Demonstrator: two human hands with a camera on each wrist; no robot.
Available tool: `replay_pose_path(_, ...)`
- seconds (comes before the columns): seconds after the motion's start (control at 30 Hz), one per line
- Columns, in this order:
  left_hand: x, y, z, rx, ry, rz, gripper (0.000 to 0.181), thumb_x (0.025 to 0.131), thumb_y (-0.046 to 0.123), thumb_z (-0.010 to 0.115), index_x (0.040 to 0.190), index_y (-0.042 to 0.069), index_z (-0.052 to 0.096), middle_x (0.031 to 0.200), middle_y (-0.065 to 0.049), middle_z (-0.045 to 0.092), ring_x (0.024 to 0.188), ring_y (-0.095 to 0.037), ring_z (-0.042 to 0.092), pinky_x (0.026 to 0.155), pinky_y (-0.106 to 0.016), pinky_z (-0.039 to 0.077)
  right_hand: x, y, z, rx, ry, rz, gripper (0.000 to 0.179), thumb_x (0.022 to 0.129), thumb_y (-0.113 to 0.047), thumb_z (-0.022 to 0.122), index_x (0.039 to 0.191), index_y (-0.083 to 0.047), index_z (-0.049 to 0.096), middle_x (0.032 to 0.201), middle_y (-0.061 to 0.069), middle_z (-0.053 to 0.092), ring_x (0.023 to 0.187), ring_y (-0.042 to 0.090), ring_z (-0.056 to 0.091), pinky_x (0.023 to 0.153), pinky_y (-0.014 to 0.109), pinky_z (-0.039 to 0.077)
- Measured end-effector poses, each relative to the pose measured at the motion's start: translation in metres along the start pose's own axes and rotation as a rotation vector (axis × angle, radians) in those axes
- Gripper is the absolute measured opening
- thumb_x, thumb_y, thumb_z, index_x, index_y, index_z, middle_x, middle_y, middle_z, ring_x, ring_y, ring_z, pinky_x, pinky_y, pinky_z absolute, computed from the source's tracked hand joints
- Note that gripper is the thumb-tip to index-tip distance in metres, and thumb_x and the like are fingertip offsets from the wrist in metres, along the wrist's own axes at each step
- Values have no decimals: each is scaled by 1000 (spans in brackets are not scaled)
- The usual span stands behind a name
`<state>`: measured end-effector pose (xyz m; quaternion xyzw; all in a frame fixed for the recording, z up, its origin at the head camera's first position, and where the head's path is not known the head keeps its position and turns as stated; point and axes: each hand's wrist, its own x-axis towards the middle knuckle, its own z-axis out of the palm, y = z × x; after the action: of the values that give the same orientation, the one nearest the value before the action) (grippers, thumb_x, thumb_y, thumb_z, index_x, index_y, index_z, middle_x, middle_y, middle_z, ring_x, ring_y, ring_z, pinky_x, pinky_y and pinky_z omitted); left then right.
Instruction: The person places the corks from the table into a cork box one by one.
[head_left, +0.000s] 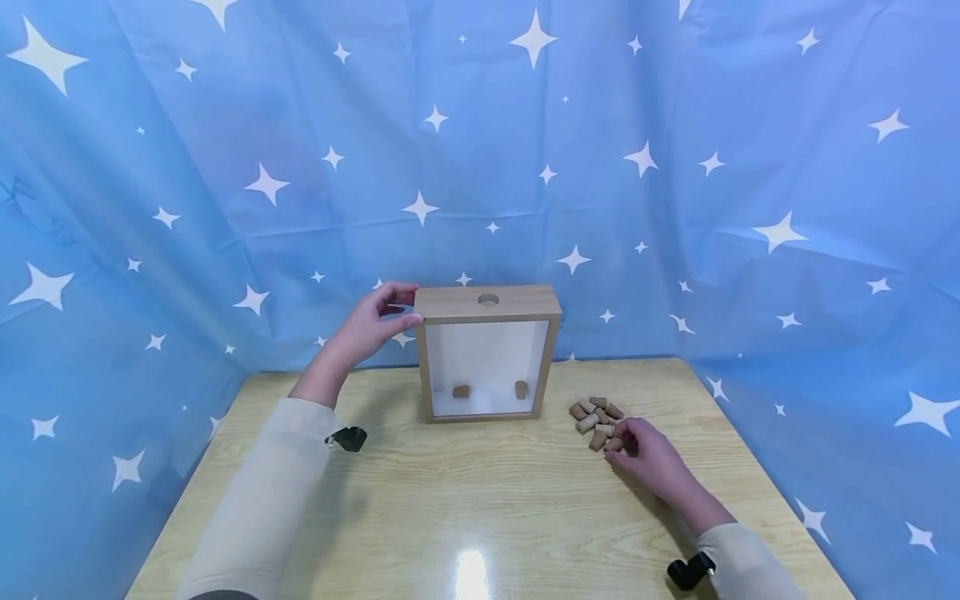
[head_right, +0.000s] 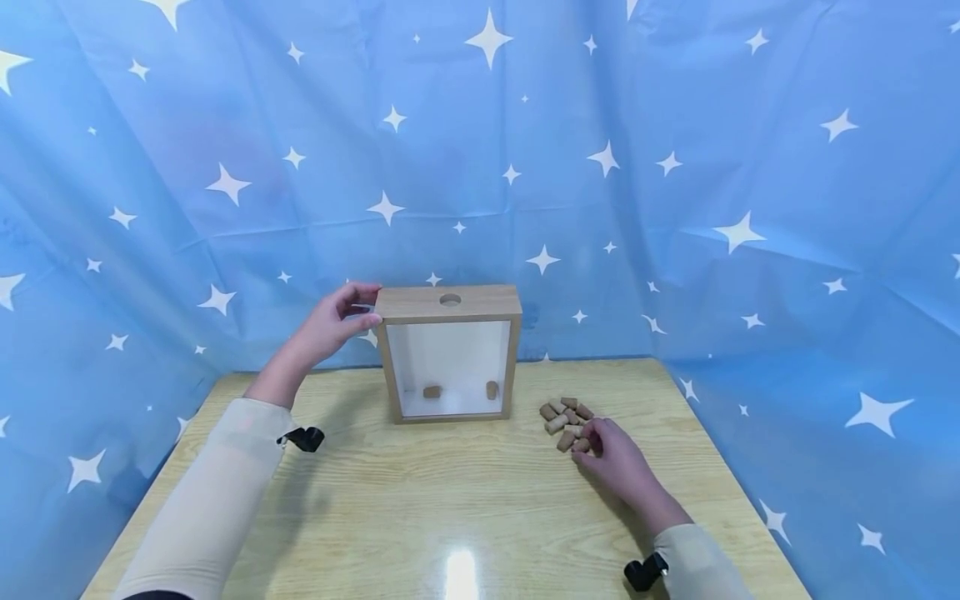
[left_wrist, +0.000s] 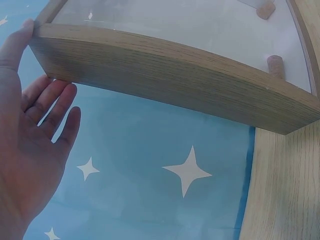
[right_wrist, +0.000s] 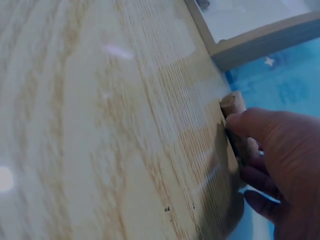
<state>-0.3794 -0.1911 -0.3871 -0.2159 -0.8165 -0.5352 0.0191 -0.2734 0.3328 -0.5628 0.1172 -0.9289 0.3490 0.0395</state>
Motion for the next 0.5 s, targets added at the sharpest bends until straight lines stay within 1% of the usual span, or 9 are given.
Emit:
replay_pose_path(0.1,0,1,0,-1,-1,-3,63,105,37,80,159,14,56,151,-14,60,149,-47,49,113,-61,53,0,1,0,25,-9,22,22,97,-7,84,111,-8,68,103,7,65,91,19,60,73,29,54)
replay_pose_path(0.23,0,1,0,0,0,3,63,105,38,80,159,15,56,151,-13,60,149,-47,49,114,-61,53,0,1,-1,36,-3,11,26,95,-4,83,115,-7,65,107,10,62,92,20,59,72,29,53)
replay_pose_path(0.37,0,1,0,-3,1,4,62,105,37,80,159,15,56,150,-13,60,148,-47,50,115,-61,52,0,0,-1,36,18,-26,27,94,-1,82,114,-4,64,105,11,61,90,21,58,70,29,52)
replay_pose_path(0.5,0,0,0,-6,-3,-16,62,106,36,80,159,15,56,150,-13,60,149,-46,50,114,-61,53,-1,-2,-4,23,46,-60,29,93,0,83,118,0,67,105,10,62,90,19,60,72,29,56)
